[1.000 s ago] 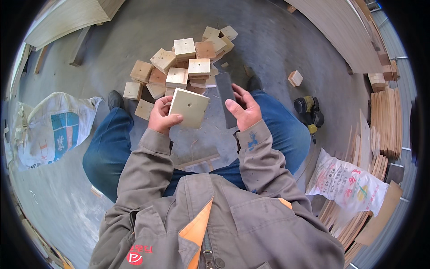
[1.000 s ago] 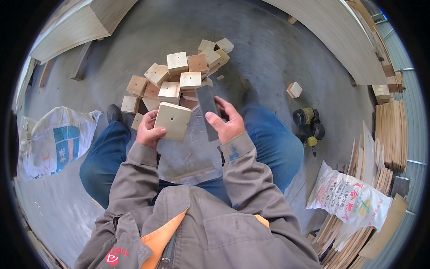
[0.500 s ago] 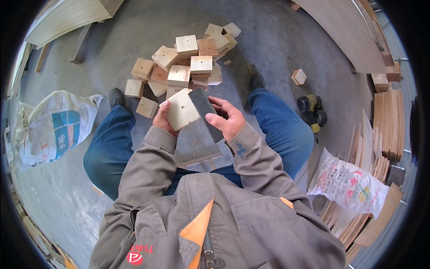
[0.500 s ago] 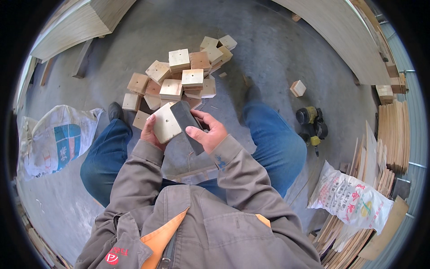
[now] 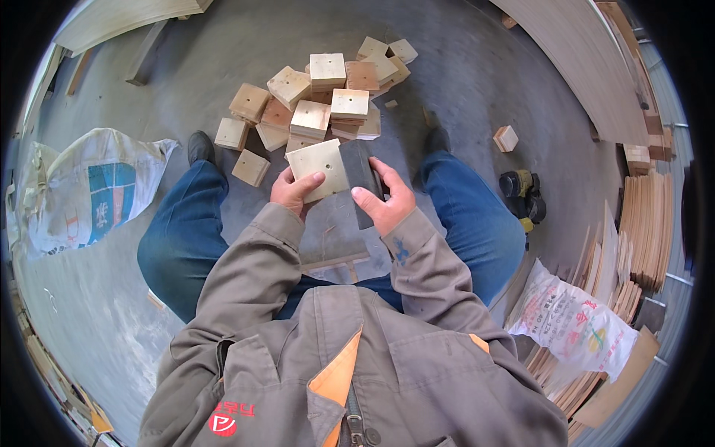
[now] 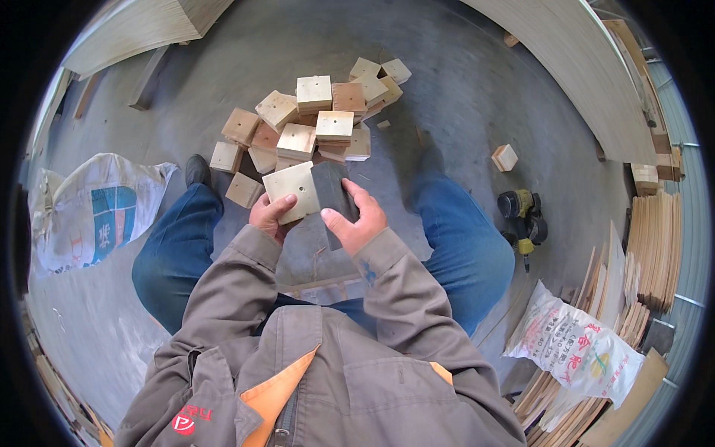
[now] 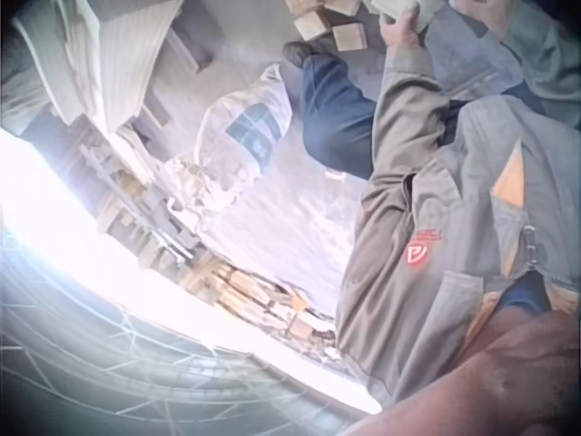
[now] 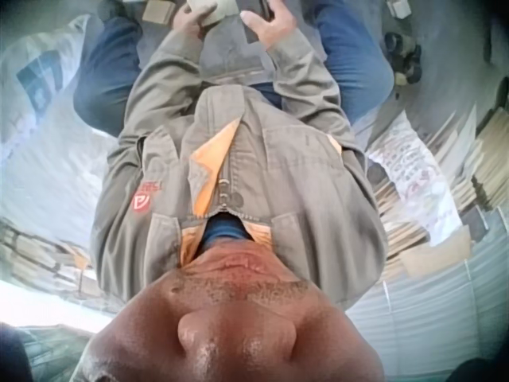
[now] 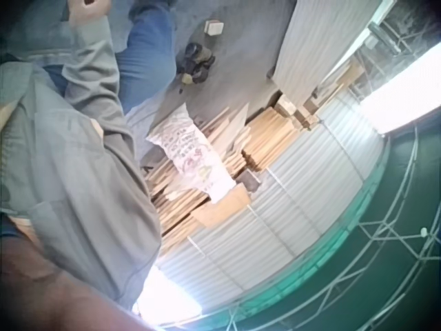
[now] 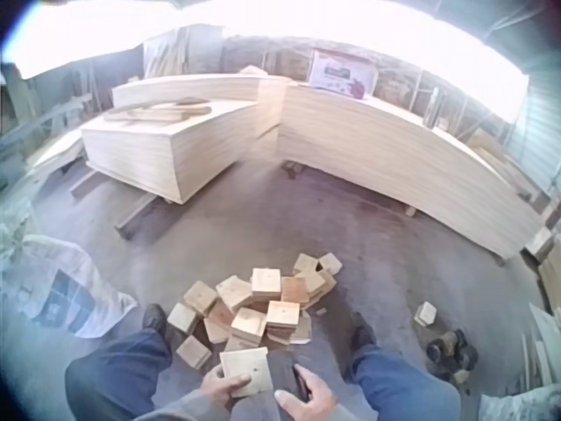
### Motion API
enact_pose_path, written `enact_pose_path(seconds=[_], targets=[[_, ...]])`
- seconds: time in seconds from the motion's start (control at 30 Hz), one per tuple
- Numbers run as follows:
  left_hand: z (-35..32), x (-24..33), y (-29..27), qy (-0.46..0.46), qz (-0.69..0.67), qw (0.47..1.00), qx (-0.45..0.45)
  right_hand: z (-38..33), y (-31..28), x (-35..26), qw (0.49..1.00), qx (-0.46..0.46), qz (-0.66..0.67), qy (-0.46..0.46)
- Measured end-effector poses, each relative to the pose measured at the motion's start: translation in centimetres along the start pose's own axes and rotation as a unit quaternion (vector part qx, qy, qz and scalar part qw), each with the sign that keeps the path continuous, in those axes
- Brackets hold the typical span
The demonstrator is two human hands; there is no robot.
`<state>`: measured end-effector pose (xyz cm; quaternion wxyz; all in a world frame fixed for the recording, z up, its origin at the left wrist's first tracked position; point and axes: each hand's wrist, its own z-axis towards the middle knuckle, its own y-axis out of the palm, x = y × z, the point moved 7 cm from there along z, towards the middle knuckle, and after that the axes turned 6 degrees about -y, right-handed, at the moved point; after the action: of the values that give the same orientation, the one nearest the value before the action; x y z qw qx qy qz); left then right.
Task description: The person sits on the floor and sands small square wooden blocks one by one using a sanding block. They pick up a block, rub its surfaces with the sanding block, and place it down before picking up another.
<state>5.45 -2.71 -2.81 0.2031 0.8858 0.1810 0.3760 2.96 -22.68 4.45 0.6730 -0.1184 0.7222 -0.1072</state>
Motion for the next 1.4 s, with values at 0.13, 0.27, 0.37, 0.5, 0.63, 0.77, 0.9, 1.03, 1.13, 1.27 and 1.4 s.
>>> enact_pose_path(seconds=[0.13,0.27,0.37,0.5,0.63,0.77,0.9,1.03,1.13,1.27,1.4], targets=[[-0.1,0.4,-0.9,-0.003,0.016,0.999,0.039,-0.6,0.0,-2.2,0.993,-0.021,-0.103,-0.047],[-0.3,0.9,-1.0,-0.015,-0.001,0.998,0.065,-2.3,0.1,-3.6,0.981,-0.027,-0.151,-0.115],[-0.6,0.4,0.0,-0.027,0.026,0.999,0.037,-1.9,-0.1,-3.3,0.978,-0.002,-0.166,-0.126],[-1.5,-1.3,1.6,-0.062,0.01,0.998,-0.006,4.5,-1.5,-3.2,0.99,0.035,-0.118,-0.071],[-0.9,-1.2,0.2,-0.059,-0.011,0.998,0.013,2.8,-0.4,-3.2,0.988,0.003,-0.121,-0.096],[0.0,-0.6,-1.7,-0.053,-0.013,0.997,0.049,-2.8,0.4,-2.6,0.994,-0.019,-0.079,-0.079],[-0.4,-1.1,-0.7,-0.064,0.002,0.998,0.012,-0.6,-0.1,-2.3,0.998,0.003,-0.048,-0.048],[-1.8,-1.2,2.2,-0.065,-0.026,0.997,-0.045,5.3,-0.5,-1.6,0.994,0.002,0.106,0.012],[-2.0,-0.1,1.6,-0.044,-0.05,0.997,-0.032,3.4,0.2,-2.4,0.991,-0.026,0.132,0.022],[-0.2,-0.5,-0.9,-0.059,-0.058,0.997,0.003,-3.0,1.0,-1.0,0.988,-0.055,0.141,0.022],[-0.6,-1.1,0.0,-0.076,-0.046,0.996,-0.03,-1.1,0.9,-1.5,0.985,-0.049,0.16,0.034]])
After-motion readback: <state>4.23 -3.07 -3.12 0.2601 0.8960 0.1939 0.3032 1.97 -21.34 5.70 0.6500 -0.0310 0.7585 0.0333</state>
